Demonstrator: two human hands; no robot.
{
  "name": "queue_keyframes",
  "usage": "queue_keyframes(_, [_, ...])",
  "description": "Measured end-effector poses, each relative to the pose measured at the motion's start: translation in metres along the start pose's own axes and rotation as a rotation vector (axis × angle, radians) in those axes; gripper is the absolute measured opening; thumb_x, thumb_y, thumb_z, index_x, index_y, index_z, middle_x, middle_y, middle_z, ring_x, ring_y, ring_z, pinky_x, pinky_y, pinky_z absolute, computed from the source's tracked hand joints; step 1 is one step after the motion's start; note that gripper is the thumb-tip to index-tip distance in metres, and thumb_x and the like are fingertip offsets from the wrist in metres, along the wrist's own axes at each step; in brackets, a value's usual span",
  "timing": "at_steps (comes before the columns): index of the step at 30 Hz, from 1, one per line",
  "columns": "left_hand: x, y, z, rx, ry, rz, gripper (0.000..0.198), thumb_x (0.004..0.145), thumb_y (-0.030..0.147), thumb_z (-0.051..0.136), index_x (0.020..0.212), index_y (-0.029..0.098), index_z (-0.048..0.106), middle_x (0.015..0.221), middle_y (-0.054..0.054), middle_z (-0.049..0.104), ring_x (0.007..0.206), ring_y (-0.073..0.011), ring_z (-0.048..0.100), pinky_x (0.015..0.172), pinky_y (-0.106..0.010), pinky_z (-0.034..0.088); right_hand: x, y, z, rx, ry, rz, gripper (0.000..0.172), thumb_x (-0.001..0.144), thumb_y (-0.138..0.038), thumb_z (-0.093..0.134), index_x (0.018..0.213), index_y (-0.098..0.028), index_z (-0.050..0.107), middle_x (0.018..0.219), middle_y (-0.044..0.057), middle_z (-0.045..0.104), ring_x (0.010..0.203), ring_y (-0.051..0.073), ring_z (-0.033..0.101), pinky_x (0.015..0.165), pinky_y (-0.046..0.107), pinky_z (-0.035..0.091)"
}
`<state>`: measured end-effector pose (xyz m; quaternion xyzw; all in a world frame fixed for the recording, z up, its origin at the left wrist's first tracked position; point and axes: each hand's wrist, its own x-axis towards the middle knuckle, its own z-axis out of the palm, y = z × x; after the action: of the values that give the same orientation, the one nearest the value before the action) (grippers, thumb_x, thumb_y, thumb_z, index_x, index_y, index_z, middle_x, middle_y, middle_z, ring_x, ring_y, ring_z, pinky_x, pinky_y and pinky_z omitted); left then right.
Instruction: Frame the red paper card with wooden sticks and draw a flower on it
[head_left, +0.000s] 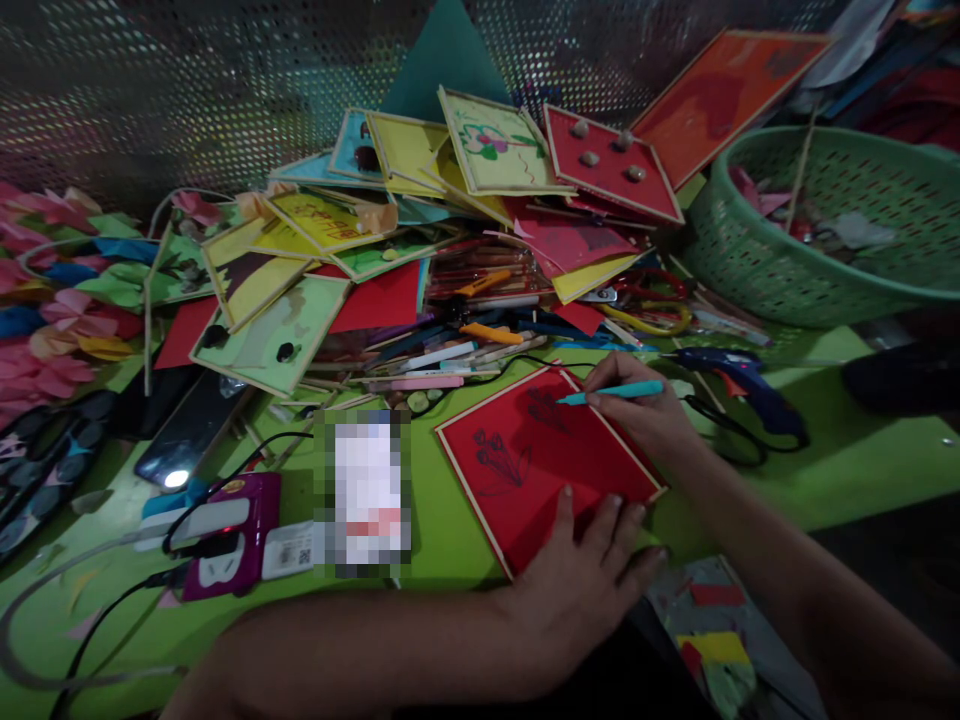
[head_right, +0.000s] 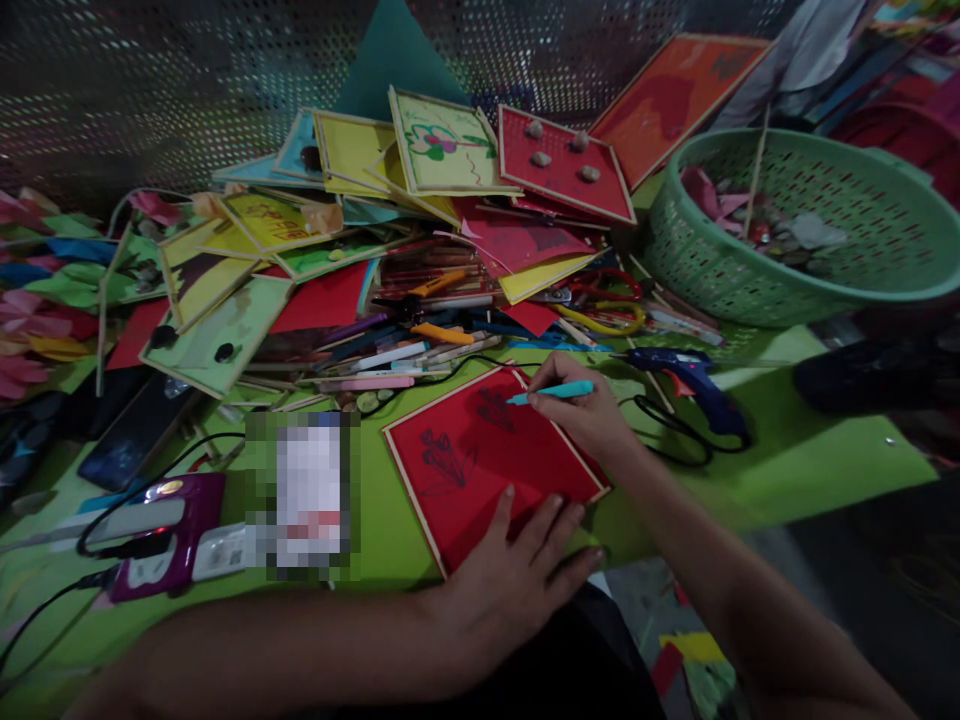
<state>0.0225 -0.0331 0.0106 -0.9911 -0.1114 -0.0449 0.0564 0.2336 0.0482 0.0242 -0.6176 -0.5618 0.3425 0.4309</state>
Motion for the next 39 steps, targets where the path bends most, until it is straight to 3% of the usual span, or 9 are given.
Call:
queue_keyframes(11, [-0.0007, -0.0014, -0.0042, 0.016, -0.041, 0.005, 0.054, 0.101, 0.026, 0.031, 0.154, 0.034, 0.038, 0.164, -0.006, 0.036, 0.147, -0.0289, 0.038, 0.108, -0.059, 0.041, -0.0002, 0.0002, -0.0015, 0.016, -0.035, -0.012, 0.007, 0.078, -0.022, 0.070, 0.077, -0.024, 0.063, 0.075, -0.001, 0.061, 0.071, 0.019, 0.055, 0.068, 0.034, 0.039])
queue_keyframes(19, [-0.0007, 0.0011, 0.0039, -0.026, 0.049, -0.016, 0.050, 0.099, 0.027, 0.040, 0.148, 0.034, 0.046, 0.161, -0.009, 0.041, 0.145, -0.0294, 0.043, 0.106, -0.061, 0.041, -0.0008, -0.0004, -0.0025, 0.083, -0.061, 0.009, 0.008, 0.073, -0.027, 0.072, 0.072, -0.024, 0.064, 0.072, 0.000, 0.062, 0.072, 0.021, 0.056, 0.066, 0.035, 0.041])
queue_keyframes(26, [-0.0007, 0.0010, 0.0026, -0.029, 0.053, -0.021, 0.051, 0.099, 0.027, 0.042, 0.149, 0.033, 0.046, 0.161, -0.010, 0.039, 0.144, -0.0292, 0.043, 0.107, -0.061, 0.040, -0.0006, -0.0049, -0.0022, 0.123, -0.069, 0.039, 0.010, 0.069, -0.026, 0.071, 0.067, -0.024, 0.062, 0.067, 0.000, 0.060, 0.071, 0.021, 0.057, 0.066, 0.034, 0.042])
queue_keyframes(35, [-0.0006, 0.0009, 0.0025, -0.025, 0.044, -0.020, 0.051, 0.099, 0.027, 0.042, 0.149, 0.033, 0.045, 0.160, -0.008, 0.042, 0.143, -0.0294, 0.043, 0.106, -0.061, 0.040, -0.0025, -0.0053, -0.0032, 0.172, -0.139, 0.049, 0.009, 0.069, -0.024, 0.070, 0.066, -0.025, 0.062, 0.064, -0.002, 0.056, 0.069, 0.020, 0.056, 0.087, 0.042, 0.050])
queue_keyframes(39, [-0.0003, 0.0022, 0.0043, -0.020, 0.005, 0.001, 0.053, 0.099, 0.027, 0.040, 0.151, 0.032, 0.042, 0.161, -0.010, 0.039, 0.145, -0.0306, 0.042, 0.105, -0.062, 0.040, -0.0033, -0.0080, -0.0032, 0.167, -0.153, 0.050, 0.010, 0.069, -0.025, 0.070, 0.065, -0.025, 0.061, 0.062, -0.002, 0.055, 0.068, 0.020, 0.055, 0.090, 0.043, 0.050])
